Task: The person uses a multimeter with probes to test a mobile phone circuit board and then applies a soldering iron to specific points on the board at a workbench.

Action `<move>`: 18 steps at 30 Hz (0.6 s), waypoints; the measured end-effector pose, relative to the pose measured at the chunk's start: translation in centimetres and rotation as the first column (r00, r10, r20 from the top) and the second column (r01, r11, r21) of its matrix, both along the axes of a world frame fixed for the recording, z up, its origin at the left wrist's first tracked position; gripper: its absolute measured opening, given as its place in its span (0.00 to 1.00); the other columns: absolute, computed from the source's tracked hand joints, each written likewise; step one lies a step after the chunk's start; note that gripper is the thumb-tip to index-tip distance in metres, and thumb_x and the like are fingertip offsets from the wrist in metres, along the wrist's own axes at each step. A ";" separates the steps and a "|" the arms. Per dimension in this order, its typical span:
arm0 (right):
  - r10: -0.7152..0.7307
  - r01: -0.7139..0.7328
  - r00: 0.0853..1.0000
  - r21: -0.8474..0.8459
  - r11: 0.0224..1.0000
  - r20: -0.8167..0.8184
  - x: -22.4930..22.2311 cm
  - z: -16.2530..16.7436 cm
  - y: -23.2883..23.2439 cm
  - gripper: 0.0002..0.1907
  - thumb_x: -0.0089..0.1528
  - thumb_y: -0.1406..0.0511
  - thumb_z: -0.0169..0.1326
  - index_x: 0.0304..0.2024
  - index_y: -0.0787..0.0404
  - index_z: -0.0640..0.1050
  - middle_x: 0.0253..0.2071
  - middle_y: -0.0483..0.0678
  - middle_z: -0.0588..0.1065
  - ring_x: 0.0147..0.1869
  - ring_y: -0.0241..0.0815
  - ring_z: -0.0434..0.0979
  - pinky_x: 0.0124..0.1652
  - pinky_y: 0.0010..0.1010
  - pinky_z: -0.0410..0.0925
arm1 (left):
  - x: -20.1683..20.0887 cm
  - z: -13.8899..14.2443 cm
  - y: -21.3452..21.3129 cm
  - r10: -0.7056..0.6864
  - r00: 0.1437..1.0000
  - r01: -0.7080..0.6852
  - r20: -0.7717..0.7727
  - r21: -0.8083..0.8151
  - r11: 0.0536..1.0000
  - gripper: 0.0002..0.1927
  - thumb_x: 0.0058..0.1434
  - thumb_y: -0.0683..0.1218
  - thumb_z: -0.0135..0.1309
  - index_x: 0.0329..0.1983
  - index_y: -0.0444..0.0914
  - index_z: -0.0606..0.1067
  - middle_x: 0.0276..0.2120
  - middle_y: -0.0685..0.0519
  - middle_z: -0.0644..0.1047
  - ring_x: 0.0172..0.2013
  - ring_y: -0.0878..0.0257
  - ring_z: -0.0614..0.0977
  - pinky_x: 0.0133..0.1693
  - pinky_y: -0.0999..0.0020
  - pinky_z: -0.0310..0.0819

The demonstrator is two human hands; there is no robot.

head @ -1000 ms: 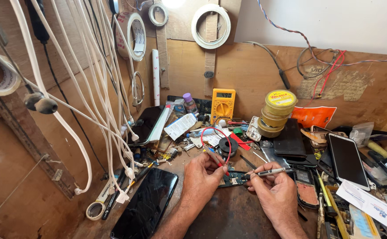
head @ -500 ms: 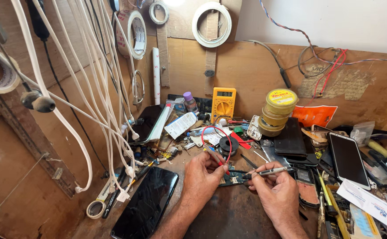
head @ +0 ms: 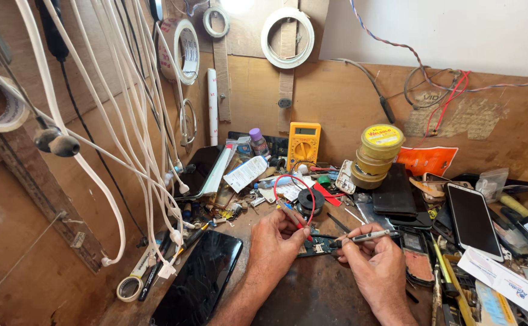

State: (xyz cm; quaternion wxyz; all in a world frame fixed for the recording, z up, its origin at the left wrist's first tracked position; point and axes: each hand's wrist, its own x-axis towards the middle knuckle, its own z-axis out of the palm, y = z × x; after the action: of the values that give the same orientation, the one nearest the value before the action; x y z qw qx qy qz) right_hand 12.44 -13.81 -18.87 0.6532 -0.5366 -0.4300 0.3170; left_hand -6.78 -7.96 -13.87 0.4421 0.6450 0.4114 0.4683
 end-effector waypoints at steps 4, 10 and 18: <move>0.000 0.000 1.000 0.004 1.000 -0.003 0.0 0.0 0.1 0.08 0.60 0.73 0.57 0.41 0.69 0.74 0.33 0.53 0.79 0.35 0.38 0.82 0.35 0.28 0.77 | 0.0 0.1 0.0 -0.013 1.000 0.013 0.022 0.005 1.000 0.07 0.54 0.37 0.62 0.36 0.34 0.78 0.28 0.51 0.84 0.31 0.68 0.87 0.33 0.72 0.81; -0.019 0.019 1.000 -0.024 1.000 0.014 -0.1 0.2 0.1 0.08 0.60 0.72 0.58 0.40 0.69 0.74 0.33 0.53 0.79 0.35 0.38 0.83 0.35 0.28 0.77 | 0.1 0.0 0.0 -0.009 1.000 0.008 0.029 0.012 1.000 0.06 0.54 0.37 0.62 0.35 0.33 0.78 0.28 0.51 0.85 0.31 0.68 0.87 0.33 0.72 0.82; -0.013 0.014 1.000 -0.032 0.999 0.026 -0.3 0.7 -0.2 0.07 0.61 0.73 0.57 0.40 0.68 0.74 0.33 0.53 0.79 0.35 0.37 0.83 0.35 0.27 0.77 | 0.0 0.0 -0.1 -0.003 1.000 0.003 0.001 0.001 1.000 0.06 0.55 0.37 0.63 0.35 0.34 0.78 0.27 0.51 0.85 0.30 0.68 0.87 0.33 0.72 0.81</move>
State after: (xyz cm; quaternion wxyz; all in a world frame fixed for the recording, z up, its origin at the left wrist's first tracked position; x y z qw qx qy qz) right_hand 12.16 -14.04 -18.20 0.6411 -0.5540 -0.4296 0.3125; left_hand -6.73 -8.05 -13.88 0.4426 0.6454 0.4100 0.4684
